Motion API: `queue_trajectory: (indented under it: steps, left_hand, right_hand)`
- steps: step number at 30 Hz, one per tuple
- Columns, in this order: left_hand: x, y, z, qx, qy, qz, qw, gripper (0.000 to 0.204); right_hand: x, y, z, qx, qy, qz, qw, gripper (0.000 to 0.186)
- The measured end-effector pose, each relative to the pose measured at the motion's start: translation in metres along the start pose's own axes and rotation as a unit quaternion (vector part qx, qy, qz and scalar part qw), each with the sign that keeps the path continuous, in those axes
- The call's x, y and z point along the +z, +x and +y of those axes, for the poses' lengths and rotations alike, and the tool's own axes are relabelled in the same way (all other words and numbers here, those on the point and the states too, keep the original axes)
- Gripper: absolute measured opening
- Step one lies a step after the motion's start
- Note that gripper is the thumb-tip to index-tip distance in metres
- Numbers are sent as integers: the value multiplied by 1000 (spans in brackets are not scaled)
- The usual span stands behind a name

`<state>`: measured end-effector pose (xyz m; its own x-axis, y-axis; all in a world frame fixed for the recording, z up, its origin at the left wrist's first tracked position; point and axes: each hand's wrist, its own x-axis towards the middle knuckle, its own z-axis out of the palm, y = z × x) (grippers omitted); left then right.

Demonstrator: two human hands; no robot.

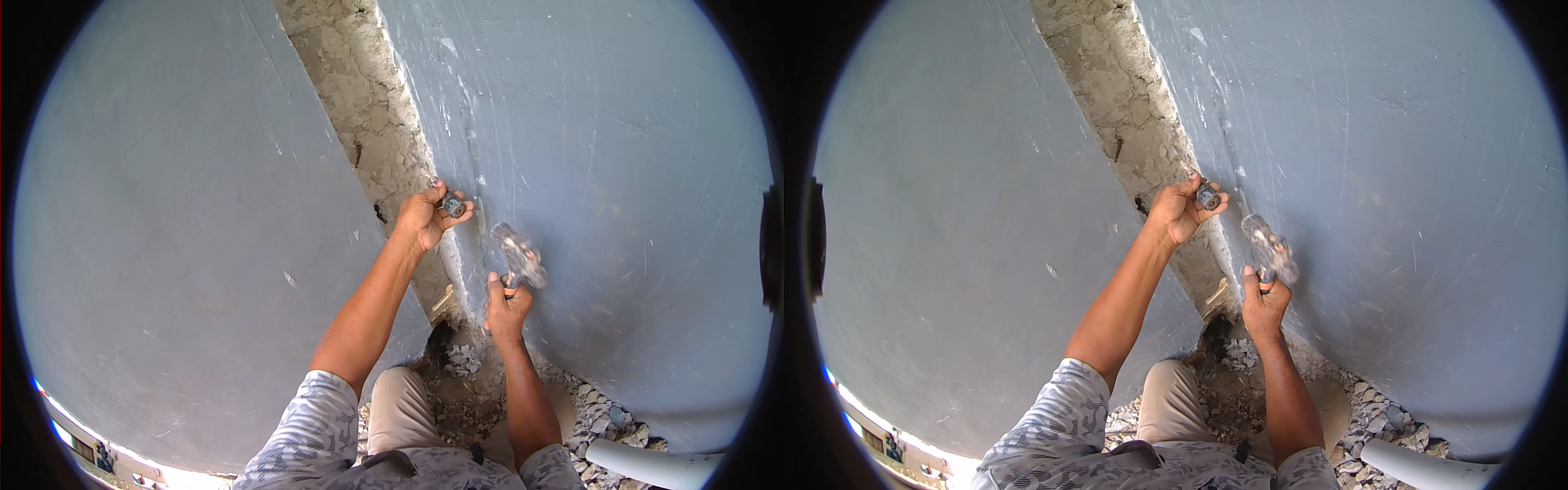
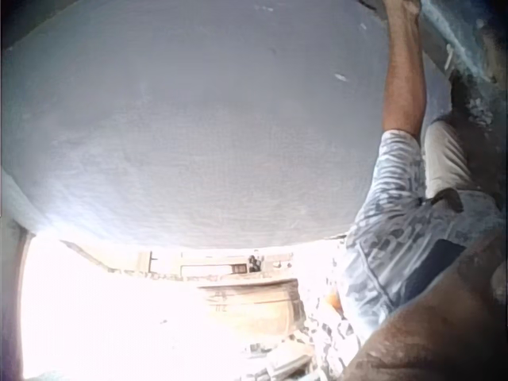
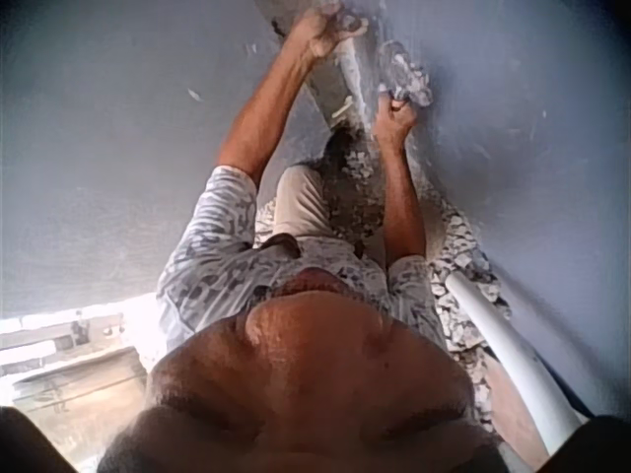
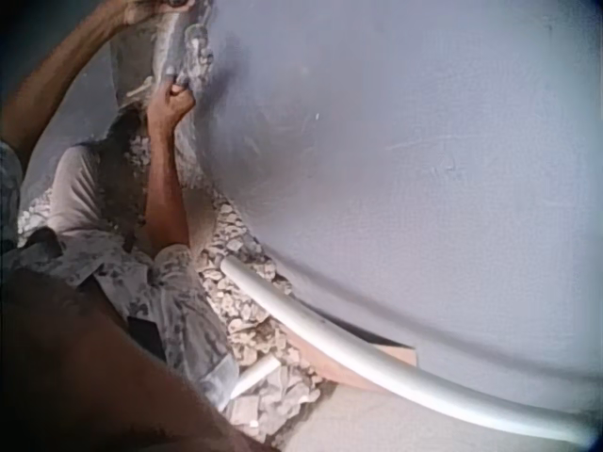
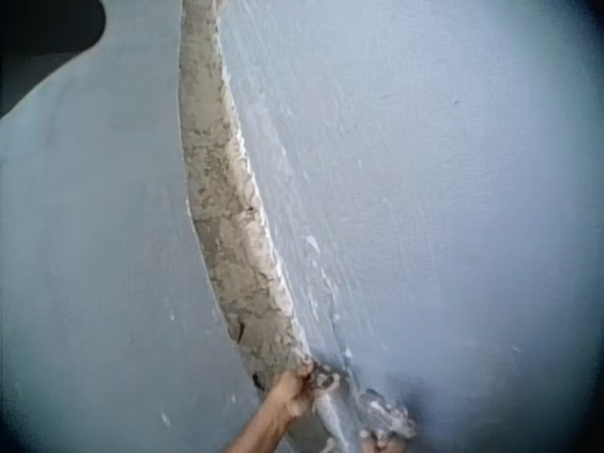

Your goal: Using a hammer and chisel to chip away concrete and expose or repair a white drainage pipe.

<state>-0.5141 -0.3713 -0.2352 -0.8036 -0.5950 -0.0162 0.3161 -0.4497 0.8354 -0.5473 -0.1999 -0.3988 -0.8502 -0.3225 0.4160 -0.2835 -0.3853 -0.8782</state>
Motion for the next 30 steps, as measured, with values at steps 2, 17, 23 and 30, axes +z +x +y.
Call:
queue_trajectory:
  steps: [2, 17, 23, 30]
  left_hand:
    - [4, 0, 3, 6, -12, -7, 1000, 22]
    - [4, 5, 21, 10, -54, -2, 998, 28]
    - [-3, 8, 21, 16, -62, -3, 998, 22]
    - [25, 34, -17, 30, -1, 73, 997, 19]
  right_hand:
    - [7, -3, -5, -30, 73, 56, 995, 25]
    - [38, 47, -24, -197, -199, -17, 960, 19]
    - [28, 30, -46, -42, -124, -101, 986, 22]
    - [21, 20, -48, -136, 17, -9, 991, 13]
